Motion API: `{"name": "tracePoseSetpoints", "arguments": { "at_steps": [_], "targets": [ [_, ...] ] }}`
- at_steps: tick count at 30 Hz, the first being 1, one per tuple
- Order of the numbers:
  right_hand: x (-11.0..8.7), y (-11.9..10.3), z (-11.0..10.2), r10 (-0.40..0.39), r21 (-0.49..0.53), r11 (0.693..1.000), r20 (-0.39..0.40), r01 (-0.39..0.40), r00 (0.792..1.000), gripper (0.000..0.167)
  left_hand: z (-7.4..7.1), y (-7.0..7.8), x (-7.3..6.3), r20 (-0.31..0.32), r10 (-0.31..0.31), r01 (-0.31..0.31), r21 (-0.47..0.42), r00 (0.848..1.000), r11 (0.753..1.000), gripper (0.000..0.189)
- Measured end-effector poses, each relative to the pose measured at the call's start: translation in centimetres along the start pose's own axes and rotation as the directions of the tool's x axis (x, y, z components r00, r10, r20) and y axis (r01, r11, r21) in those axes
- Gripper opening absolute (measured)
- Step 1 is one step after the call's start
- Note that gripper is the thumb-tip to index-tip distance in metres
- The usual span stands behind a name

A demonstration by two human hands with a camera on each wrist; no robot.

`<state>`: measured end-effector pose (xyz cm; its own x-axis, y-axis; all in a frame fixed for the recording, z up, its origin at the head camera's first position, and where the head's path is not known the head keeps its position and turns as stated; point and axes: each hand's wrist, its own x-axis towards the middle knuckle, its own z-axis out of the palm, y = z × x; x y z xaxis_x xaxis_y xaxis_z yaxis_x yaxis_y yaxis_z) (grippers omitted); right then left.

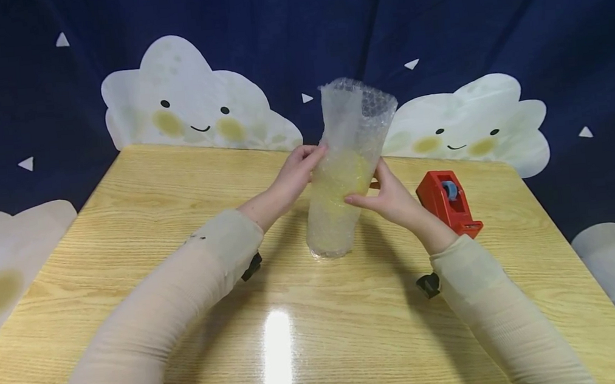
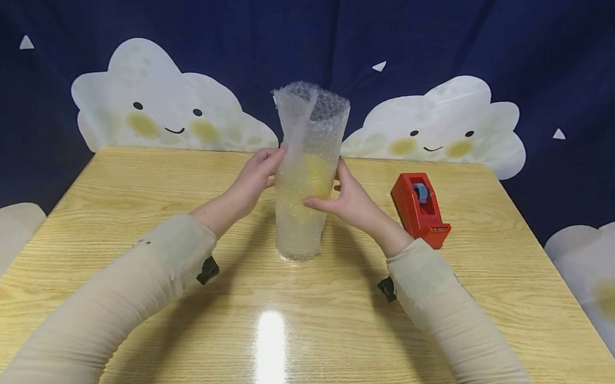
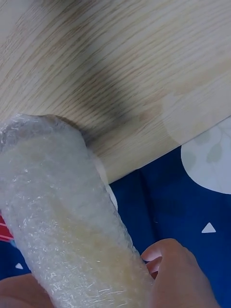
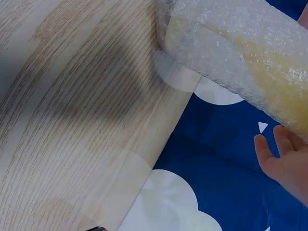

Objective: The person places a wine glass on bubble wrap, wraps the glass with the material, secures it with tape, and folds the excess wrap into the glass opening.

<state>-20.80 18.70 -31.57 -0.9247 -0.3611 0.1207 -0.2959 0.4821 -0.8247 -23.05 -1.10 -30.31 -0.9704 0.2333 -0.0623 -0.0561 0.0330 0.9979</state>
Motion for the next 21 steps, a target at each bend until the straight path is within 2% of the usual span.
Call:
{"name": "tracePoseSetpoints", "arguments": {
  "at_steps": [8,13,18,21],
  "targets": [
    [0.03,-0.13,0.19,0.002,0.004,1.000,0.013,-0.002,1.000,0.079,0.38,-0.19,0.18,0.001,-0.021,0.021,0.004,1.000,1.000,0.046],
    [0.05,-0.25,0.14,-0.001,0.014,1.000,0.033,0.001,0.999,0.080,0.61,-0.02,0.14,-0.002,-0.002,0.002,0.041,1.000,0.999,0.041],
    [0.14,-0.58,-0.25,0.009,0.092,0.996,0.107,-0.019,0.994,0.079,0.95,0.19,0.31,-0.039,0.012,-0.008,0.091,0.999,0.996,0.039],
    [0.18,-0.73,-0.59,0.033,0.210,0.976,0.139,-0.062,0.990,0.076,1.06,0.24,0.40,-0.047,0.007,-0.002,0.118,0.999,0.993,0.039]
  ]
}}
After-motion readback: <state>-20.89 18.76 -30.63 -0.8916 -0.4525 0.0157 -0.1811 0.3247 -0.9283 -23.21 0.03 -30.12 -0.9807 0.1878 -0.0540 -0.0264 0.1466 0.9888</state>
